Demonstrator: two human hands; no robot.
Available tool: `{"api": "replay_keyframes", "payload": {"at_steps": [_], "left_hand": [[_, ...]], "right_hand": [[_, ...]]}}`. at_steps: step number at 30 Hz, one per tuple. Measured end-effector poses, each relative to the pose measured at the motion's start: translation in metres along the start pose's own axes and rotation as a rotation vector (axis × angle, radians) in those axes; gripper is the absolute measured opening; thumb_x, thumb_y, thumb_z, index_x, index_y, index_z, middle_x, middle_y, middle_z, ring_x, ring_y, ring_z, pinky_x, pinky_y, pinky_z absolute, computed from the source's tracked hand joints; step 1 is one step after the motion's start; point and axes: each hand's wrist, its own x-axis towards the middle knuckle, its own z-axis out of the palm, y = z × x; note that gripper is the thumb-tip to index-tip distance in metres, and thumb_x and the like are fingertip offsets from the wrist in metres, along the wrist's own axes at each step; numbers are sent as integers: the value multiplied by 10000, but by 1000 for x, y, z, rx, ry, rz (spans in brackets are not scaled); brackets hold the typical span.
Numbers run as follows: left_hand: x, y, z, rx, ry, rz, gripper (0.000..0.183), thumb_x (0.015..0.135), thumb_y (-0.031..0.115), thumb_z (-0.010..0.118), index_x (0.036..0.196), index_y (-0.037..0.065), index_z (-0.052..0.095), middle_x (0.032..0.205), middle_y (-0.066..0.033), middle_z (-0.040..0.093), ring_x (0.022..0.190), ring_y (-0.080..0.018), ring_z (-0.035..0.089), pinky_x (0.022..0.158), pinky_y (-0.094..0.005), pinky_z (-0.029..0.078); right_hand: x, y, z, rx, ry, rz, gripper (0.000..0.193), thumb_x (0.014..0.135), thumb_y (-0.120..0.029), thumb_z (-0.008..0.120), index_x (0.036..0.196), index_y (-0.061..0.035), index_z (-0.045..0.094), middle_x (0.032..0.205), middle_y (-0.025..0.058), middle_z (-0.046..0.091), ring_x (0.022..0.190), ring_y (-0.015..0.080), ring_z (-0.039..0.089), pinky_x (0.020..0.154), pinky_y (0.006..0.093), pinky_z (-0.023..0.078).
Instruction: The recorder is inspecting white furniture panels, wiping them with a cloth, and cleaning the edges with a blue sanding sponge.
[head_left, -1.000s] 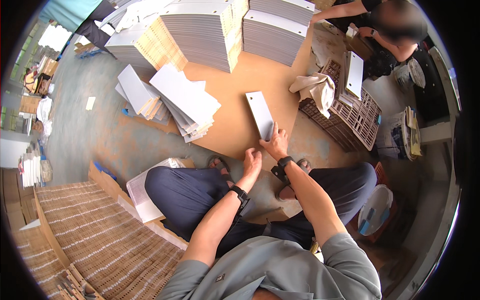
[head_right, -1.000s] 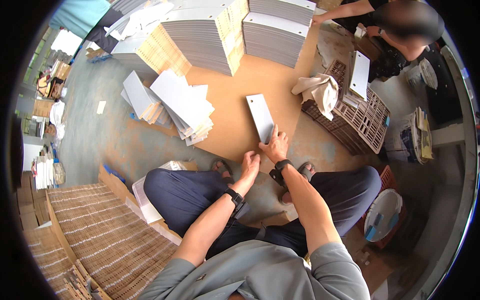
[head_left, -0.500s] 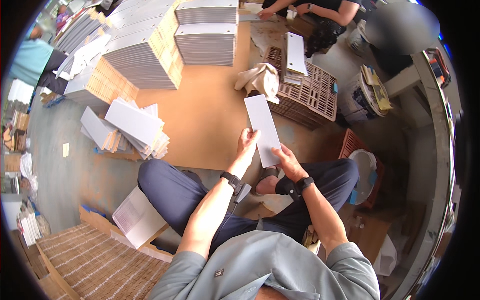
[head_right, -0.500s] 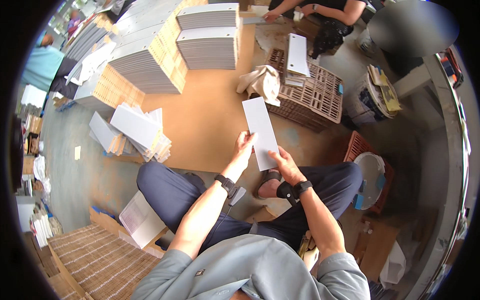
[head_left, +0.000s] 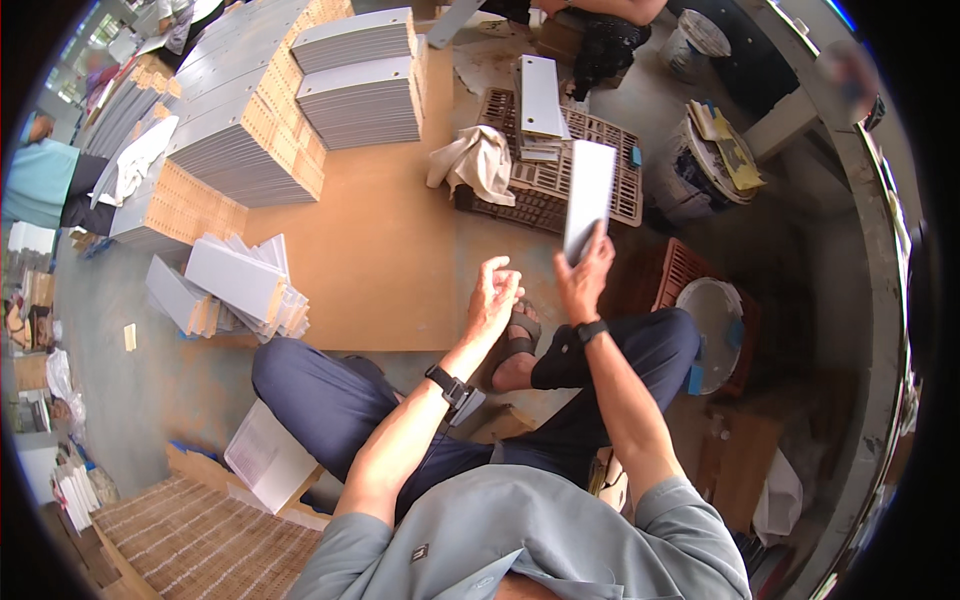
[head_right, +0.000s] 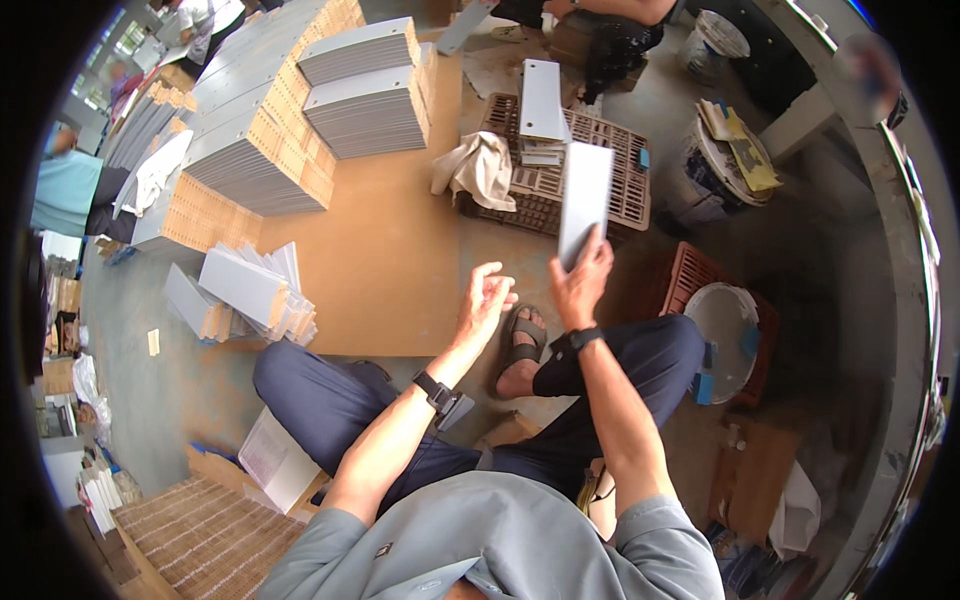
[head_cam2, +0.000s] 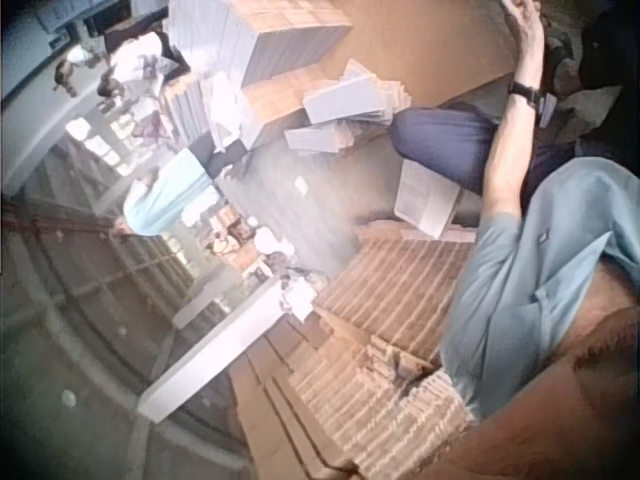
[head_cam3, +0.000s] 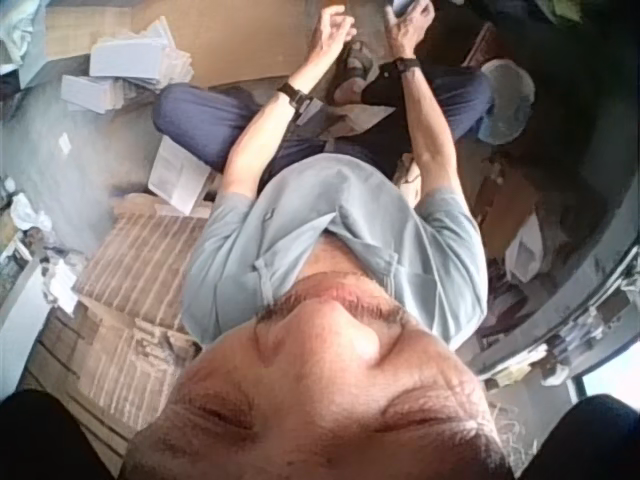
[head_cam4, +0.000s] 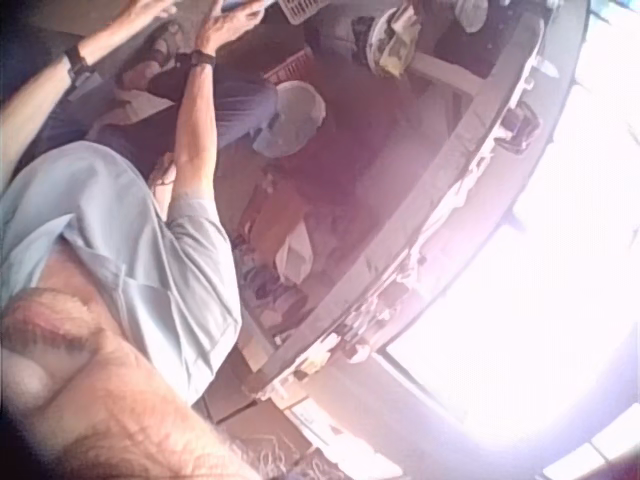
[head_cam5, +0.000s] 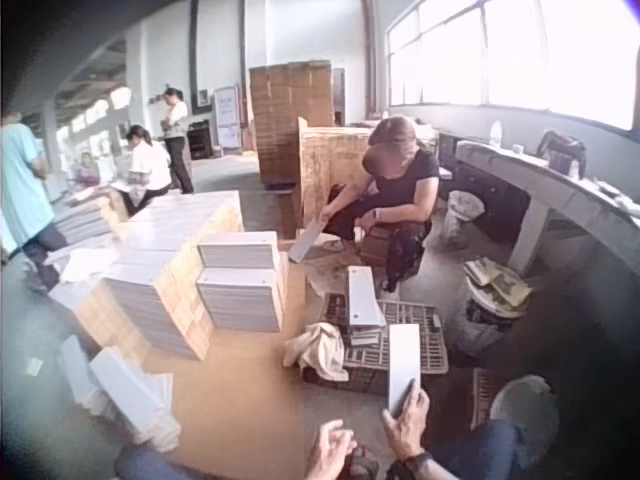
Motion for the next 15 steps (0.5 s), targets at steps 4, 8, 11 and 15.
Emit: {"api": "replay_keyframes", "payload": {"at_steps": [4,8,11,15], "left_hand": [[-10,-37,-6,114,11,-43,384,987,203,595,1312,74,438,984,-123,655,782,-191,692,707,-347,564],[-19,-57,-25,219,41,-53,391,966,197,611,1286,45,447,886,-113,665,798,-217,685,708,-363,551],[-22,-67,-22,231,51,45,357,983,183,592,1283,47,454,925,-103,650,779,-177,671,703,-342,552],[-29,-56,-19,366,85,-1,336,985,214,590,1263,61,479,992,-122,655,762,-200,671,704,-355,552]], "right_hand": [[43,44,8,-401,-247,281,1029,755,-386,767,1568,-125,192,1366,272,417,1184,462,493,931,542,479],[44,55,16,-363,-232,290,1017,737,-390,758,1562,-149,213,1372,289,407,1198,474,496,943,558,477],[42,74,19,-381,-443,430,1039,752,-405,749,1580,-205,155,1373,294,399,1217,480,492,978,545,473],[29,50,9,-127,-276,267,917,756,-351,722,1519,-48,312,1223,323,538,1097,429,578,937,486,478]]}}
